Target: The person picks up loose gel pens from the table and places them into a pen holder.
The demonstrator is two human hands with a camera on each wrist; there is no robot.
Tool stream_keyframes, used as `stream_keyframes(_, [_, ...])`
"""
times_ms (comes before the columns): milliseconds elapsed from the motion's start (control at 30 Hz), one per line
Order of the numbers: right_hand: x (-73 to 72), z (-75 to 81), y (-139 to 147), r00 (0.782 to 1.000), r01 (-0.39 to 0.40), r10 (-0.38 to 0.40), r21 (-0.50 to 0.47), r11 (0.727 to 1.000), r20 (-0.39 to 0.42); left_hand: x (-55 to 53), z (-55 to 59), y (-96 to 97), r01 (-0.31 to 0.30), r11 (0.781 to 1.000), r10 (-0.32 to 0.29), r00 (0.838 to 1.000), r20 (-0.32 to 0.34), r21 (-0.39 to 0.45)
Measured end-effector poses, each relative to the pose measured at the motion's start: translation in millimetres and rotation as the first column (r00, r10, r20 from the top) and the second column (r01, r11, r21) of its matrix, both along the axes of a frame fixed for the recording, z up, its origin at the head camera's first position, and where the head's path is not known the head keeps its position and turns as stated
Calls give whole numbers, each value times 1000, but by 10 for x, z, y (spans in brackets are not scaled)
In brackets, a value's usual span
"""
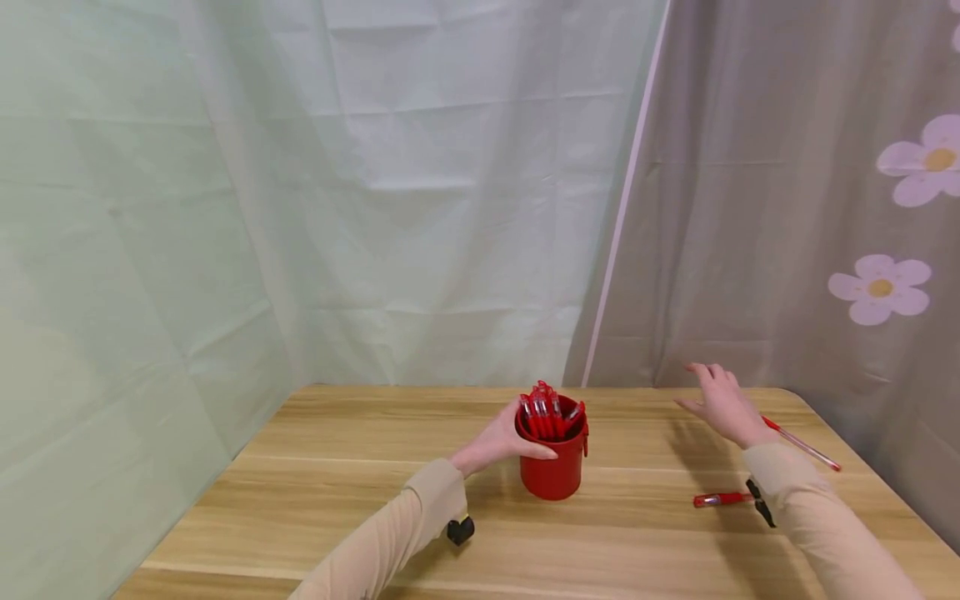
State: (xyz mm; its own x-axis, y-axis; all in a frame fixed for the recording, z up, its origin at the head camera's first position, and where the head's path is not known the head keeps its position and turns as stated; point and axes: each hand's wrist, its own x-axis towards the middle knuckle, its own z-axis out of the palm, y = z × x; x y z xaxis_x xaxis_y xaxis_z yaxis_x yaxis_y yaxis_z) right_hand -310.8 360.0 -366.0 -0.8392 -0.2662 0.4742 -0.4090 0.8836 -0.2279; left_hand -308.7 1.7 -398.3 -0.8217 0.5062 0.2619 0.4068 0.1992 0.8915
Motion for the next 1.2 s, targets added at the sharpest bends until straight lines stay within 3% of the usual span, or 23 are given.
stream_keyframes(167, [37,-67,145,997,28,-29,19,999,73,8,4,-6,-12,1000,12,1000,5,-3])
stream_keyframes(567, [59,-250,462,990,89,-99,108,990,96,-12,-20,-10,-9,1000,9,1000,14,4])
stream_keyframes(967, [112,-381,694,953,197,-223,140,970,207,-8,-15,-31,-12,1000,12,1000,7,-1])
stream_keyframes(1200, [153,-414,790,941,219,-247,139,966,233,-2,-18,-31,-10,1000,10,1000,10,0])
